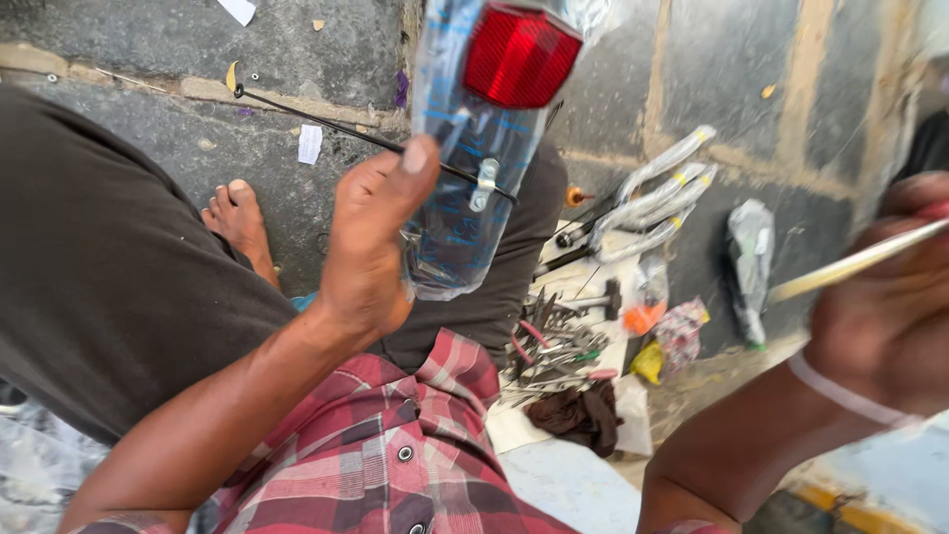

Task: The person unpacks a bicycle reflector and associated hardware from plastic packaging using scissors and pliers. They then proceed to assemble the reflector by inserting a metal rod and securing it with a nut and bolt using a screwdriver.

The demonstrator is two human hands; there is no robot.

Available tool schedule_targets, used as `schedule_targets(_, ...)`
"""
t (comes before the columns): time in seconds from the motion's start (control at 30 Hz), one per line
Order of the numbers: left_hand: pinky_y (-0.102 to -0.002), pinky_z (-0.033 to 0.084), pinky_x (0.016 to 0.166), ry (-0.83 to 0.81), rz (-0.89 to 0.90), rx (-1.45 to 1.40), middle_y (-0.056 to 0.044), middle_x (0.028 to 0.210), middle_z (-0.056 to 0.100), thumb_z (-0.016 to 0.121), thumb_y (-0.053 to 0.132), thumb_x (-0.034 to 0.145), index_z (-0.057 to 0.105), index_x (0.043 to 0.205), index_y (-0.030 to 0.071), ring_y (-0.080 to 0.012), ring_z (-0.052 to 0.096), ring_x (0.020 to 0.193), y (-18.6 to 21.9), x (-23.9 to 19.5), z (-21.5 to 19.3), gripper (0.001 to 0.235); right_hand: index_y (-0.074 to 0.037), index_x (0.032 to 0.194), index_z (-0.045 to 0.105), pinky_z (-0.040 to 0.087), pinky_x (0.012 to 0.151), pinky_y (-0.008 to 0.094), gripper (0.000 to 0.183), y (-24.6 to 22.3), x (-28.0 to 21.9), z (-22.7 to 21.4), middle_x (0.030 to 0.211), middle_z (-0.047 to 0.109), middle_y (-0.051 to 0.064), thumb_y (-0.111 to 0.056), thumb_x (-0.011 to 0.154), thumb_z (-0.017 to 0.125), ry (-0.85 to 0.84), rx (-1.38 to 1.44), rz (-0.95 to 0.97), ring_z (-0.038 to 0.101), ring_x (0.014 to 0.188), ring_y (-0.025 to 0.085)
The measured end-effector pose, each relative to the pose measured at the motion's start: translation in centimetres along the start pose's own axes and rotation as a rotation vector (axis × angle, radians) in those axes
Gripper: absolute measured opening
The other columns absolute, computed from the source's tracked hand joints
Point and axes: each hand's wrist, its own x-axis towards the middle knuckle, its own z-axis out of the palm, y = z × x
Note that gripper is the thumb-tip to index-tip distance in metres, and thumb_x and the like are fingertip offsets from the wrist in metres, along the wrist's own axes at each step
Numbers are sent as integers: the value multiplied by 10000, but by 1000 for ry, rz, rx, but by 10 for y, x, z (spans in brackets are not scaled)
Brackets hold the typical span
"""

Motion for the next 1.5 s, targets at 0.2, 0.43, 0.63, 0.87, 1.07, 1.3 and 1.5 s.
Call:
schedule_targets(0.2, -232, 484, 603, 72, 96, 168, -19, 804, 697, 697, 338, 1027, 722, 856, 7, -40, 585, 678, -20, 6, -2, 373, 90, 1234, 578, 604, 847, 316, 205, -57, -52, 92, 1118, 660, 187, -36, 1073, 559, -167, -221, 20, 680, 874, 227)
schedule_targets(0.43, -230, 503, 615, 17, 72, 78, -17, 823, 722, 702, 325, 975, 736, 886, 1, -41, 615, 687, -19, 4, 0, 338, 34, 1362, 535, 595, 916, 290, 320, -120, -38, 131, 1132, 741, 229, -94, 1069, 551, -434, -852, 538, 730, 989, 272)
schedule_targets(0.63, -228, 445, 579, 17, 131, 144, 7, 799, 691, 707, 316, 1006, 749, 886, -10, -17, 558, 679, -22, 4, -1, 350, -87, 1403, 347, 622, 980, 304, 409, -114, -83, 184, 1304, 630, 293, 65, 1144, 624, -468, -787, 45, 739, 1065, 281)
schedule_targets(0.87, -217, 405, 544, 11, 136, 163, 27, 756, 680, 713, 337, 994, 756, 861, 5, 0, 530, 649, -30, 6, -2, 360, -91, 1388, 373, 614, 1016, 310, 439, -103, -82, 178, 1293, 629, 244, 69, 1091, 654, -477, -680, -19, 727, 1113, 250)
schedule_targets(1.07, -212, 376, 475, -5, 107, 161, 28, 700, 657, 704, 344, 991, 742, 854, 17, 8, 505, 576, -26, 4, 0, 357, -40, 1308, 408, 581, 1017, 290, 408, -106, -77, 184, 1275, 654, 178, 42, 1023, 690, -505, -711, -30, 719, 1136, 211)
schedule_targets(1.3, -211, 330, 450, 7, 84, 178, 44, 670, 619, 701, 347, 991, 740, 861, 19, 14, 455, 553, -24, 5, 1, 356, 26, 1139, 480, 530, 973, 253, 370, -122, -66, 191, 1182, 712, 158, 28, 873, 736, -596, -1045, 79, 703, 1101, 168)
schedule_targets(1.5, -217, 328, 480, 8, 98, 180, 54, 704, 628, 703, 345, 991, 754, 889, 19, 16, 455, 593, -27, 6, 0, 345, -4, 1157, 483, 550, 946, 280, 393, -110, -74, 188, 1141, 712, 142, -13, 867, 747, -573, -977, -52, 714, 1088, 177)
